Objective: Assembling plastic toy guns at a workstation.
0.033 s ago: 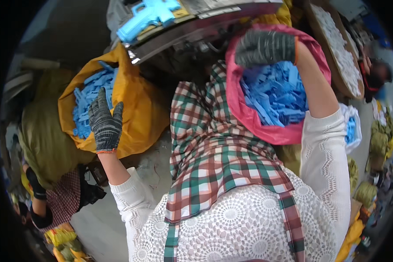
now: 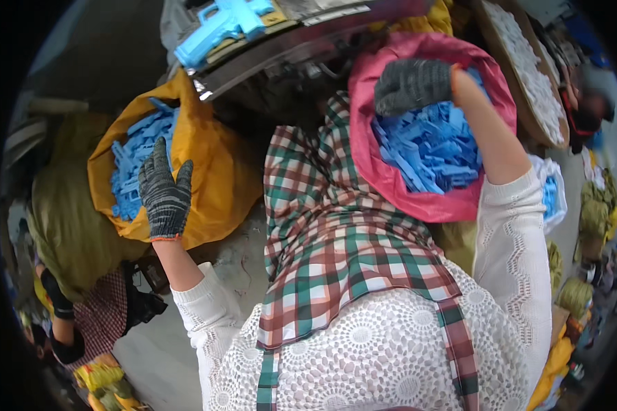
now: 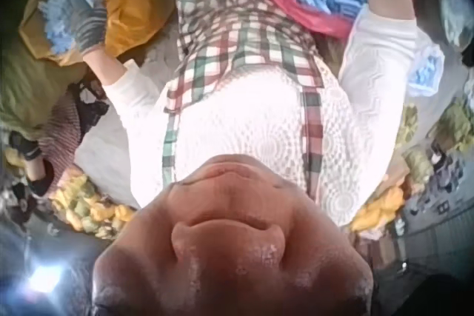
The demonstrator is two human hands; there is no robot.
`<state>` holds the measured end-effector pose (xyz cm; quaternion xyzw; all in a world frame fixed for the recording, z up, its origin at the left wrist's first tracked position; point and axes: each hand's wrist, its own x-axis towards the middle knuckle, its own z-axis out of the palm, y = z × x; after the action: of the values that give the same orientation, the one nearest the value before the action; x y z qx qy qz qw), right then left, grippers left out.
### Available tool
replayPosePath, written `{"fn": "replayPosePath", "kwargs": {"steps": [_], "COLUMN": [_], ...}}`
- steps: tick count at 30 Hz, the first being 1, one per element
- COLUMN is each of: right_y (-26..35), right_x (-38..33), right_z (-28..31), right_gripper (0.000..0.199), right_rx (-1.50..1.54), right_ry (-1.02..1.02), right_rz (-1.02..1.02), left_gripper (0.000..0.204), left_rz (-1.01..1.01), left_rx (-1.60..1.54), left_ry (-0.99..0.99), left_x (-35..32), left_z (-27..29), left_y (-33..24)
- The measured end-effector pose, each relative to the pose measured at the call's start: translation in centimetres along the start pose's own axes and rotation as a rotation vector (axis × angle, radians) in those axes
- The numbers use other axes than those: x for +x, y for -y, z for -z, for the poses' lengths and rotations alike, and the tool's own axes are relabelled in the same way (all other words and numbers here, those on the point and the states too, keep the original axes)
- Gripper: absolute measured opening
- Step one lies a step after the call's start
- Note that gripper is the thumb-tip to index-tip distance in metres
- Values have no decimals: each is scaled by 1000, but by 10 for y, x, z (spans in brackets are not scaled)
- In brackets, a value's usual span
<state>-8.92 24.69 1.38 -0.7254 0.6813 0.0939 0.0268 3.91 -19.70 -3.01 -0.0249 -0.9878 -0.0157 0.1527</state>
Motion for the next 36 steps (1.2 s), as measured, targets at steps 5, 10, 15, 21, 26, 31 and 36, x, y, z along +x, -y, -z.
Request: {"fn": "replayPosePath", "kwargs": {"steps": [5,10,15,21,26,31,36], "right_y": [51,63,59,64,89,86,69], "right_x": [1,24,-23,-66,15,60,42], "right_z": [-199,-149,-64,35,58,61,77], "right_gripper": [24,24,31,34,34,32,32], "right_rx": [404,399,462,889,804,657,624], "right_ry": [109,88,-149,-490,-911,-827,-486], "right_rz": [-862,-981,-1056,-1171,-810,-626,-427], "left_gripper": [56,53,51,55,49,30,38], "left_rz": [-87,-66,-67,-315,-188,281,-476], "left_rx": [-144,-206,-410,-628,-1495,-1887,-1030], "left_ry": [120,218,271,583,454,629,77], "left_x": [16,8,-8,0,-3,6,15], "left_z": [-18,-9,-11,6,-10,-12,-28], "left_y": [-24,-44,-49,-106,-166,-156,-122]}}
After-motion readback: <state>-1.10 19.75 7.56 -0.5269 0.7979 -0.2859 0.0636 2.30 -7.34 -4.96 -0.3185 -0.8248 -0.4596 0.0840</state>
